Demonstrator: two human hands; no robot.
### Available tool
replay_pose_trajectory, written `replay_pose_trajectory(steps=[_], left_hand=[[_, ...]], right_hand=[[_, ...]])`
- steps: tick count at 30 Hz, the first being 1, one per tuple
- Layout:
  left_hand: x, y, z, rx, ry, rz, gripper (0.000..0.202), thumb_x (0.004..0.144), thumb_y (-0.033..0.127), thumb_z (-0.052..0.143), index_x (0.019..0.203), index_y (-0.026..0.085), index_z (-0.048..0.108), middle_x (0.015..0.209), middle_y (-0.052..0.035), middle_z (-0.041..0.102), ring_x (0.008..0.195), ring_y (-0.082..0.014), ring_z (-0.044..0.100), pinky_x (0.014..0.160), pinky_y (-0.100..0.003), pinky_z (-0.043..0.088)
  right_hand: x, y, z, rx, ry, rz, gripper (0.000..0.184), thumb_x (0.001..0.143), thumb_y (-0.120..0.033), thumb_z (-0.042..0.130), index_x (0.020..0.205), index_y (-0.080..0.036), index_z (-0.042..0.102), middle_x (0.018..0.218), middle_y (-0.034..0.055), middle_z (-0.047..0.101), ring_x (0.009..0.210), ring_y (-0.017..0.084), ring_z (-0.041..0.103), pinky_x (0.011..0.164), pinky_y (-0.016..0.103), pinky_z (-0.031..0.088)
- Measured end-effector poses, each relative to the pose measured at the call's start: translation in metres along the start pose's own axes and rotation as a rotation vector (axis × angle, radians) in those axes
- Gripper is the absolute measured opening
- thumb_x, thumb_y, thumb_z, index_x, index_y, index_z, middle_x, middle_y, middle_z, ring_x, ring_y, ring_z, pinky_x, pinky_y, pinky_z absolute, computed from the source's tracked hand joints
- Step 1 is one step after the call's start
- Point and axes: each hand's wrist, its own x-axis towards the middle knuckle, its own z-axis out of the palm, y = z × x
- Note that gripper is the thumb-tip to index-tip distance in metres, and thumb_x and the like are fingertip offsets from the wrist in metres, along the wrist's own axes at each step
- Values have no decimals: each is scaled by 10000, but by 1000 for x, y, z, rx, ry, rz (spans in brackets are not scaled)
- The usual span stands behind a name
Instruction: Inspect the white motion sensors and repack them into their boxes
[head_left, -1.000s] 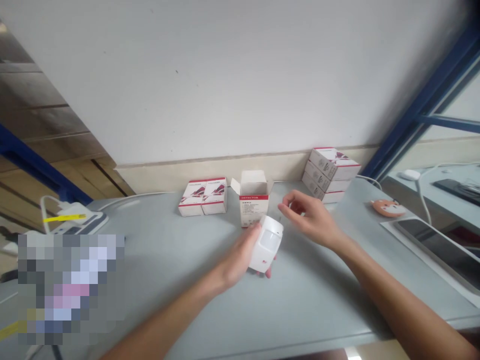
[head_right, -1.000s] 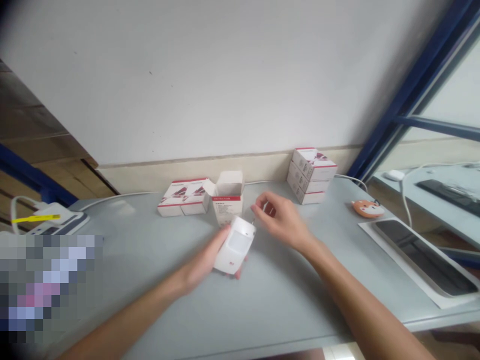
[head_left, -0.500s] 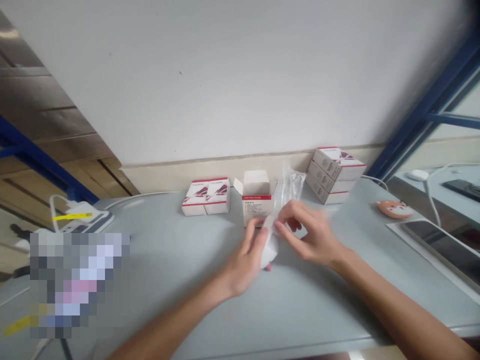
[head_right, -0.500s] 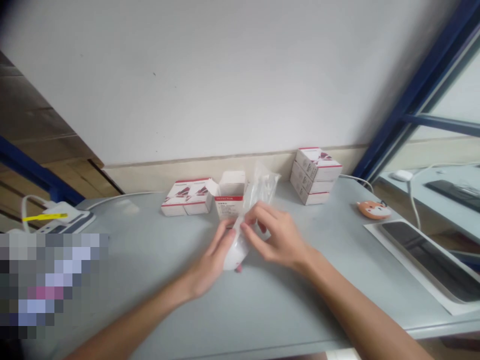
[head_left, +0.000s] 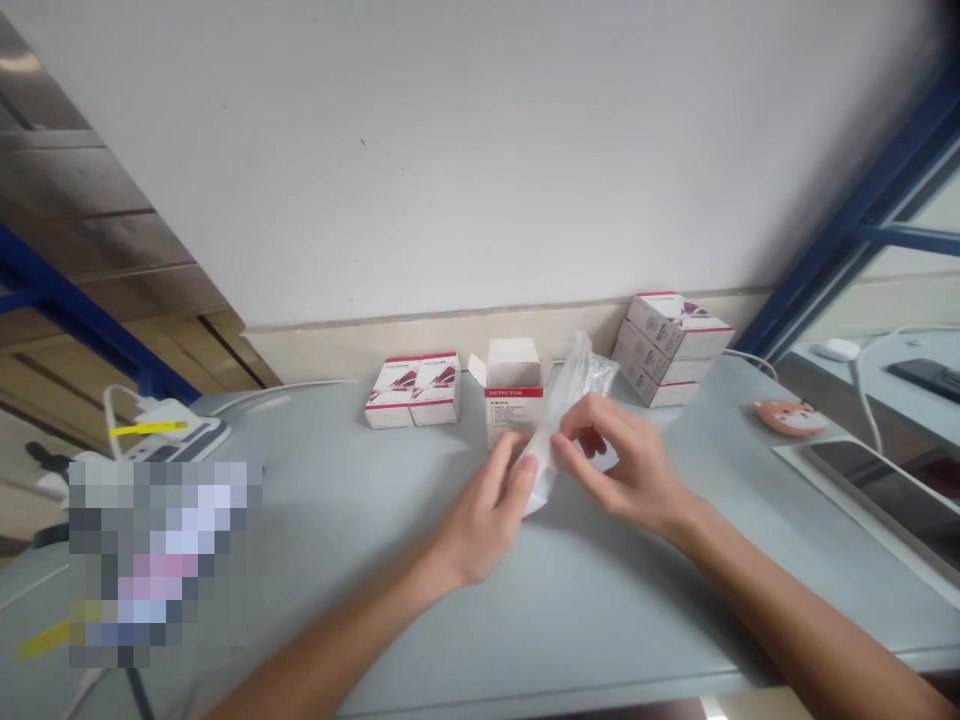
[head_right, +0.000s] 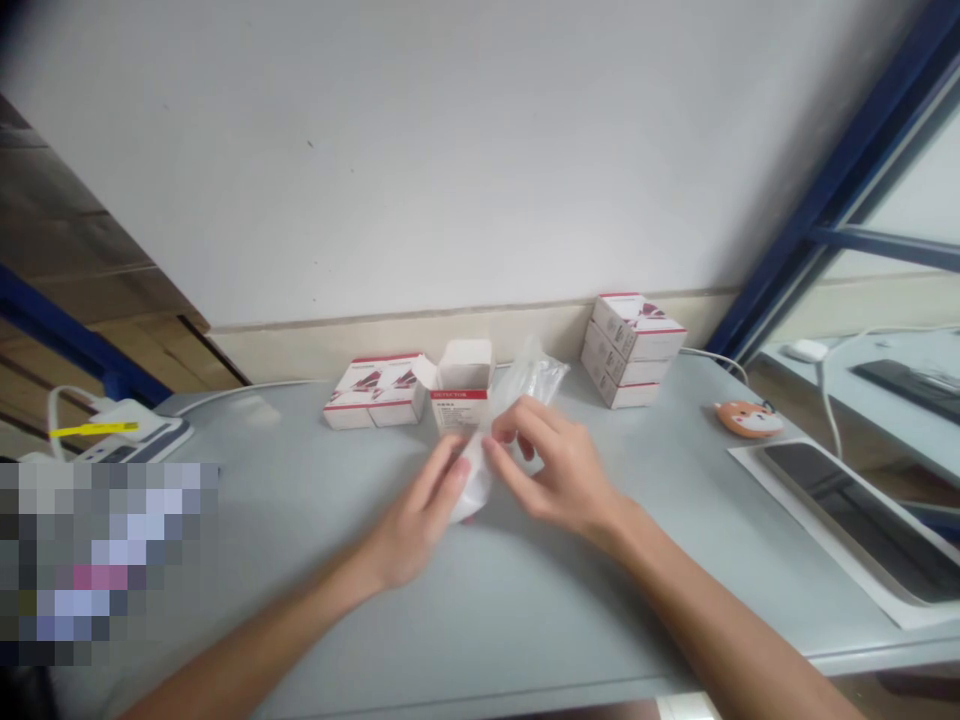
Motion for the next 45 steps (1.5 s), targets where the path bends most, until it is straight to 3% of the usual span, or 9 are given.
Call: replay_pose_trajectory(steps=[9,14,19,24,27,29,33,37,45], left_hand=[[-1,-2,1,248,2,7,489,1090,593,390,1486,308,415,1041,-33,736,858,-222,670,842,-374,495],[4,-6,-1,-23,81,2,480,1068,639,412,1346,284,576,1082,-46,721,924,-225,672,804,-335,516],[5,-3,-3,-343,-36,7,518,1062,669,406,1335,238,493,972,-34,676,748,-171,649,727,-321,533],[9,-3,-5,-457,-105,84,535,1036,649,513,1375,247,416,995,-39,684,719,-171,678,705,-336,559],[11,-4,-9,-441,-81,108,467,1042,560,568,1368,245,455,1004,-46,700,725,-171,686,720,-332,556],[11,-6,-12,-426,-74,104,414,1057,545,540,1334,240,503,1040,-65,717,745,-182,695,728,-335,547],[11,-12,-15,-368,-60,145,423,1066,529,532,1393,263,554,1339,-104,683,1097,-256,694,909,-360,541],[13,-22,-13,-232,-50,225,443,1059,524,560,1413,258,581,1453,-95,633,1308,-291,591,1085,-381,473],[22,-34,-17,-49,-111,258,457,1035,497,618,1427,266,574,1394,-94,666,1293,-284,603,1112,-393,483]], right_hand=[[-2,-4,6,-41,9,-79,106,982,-154,642,949,-230,577,862,9,624,685,125,536,601,278,421],[-1,-6,4,-37,-17,-119,98,965,-132,653,981,-221,614,866,9,624,706,127,566,610,269,427],[-2,-8,0,-29,-23,-178,117,932,-126,664,974,-225,617,888,23,616,696,137,537,599,276,431],[-3,-14,-5,55,-114,-240,115,896,-108,616,908,-222,617,908,41,585,709,150,522,604,297,415],[-1,-16,-5,145,-94,-142,131,952,-132,568,858,-223,576,844,22,574,710,150,517,632,304,415],[0,-13,-5,185,-8,53,181,1016,-196,552,839,-230,531,783,-4,541,685,143,489,627,298,399],[4,-3,-6,431,-76,438,205,1041,-444,621,1104,-268,537,993,12,635,783,156,572,671,294,464],[5,9,-9,501,-306,466,366,997,-542,670,1223,-256,639,1073,49,720,868,202,637,775,344,522],[7,28,-17,318,-293,438,337,907,-567,770,1009,-246,760,1017,44,772,851,225,664,760,352,524]])
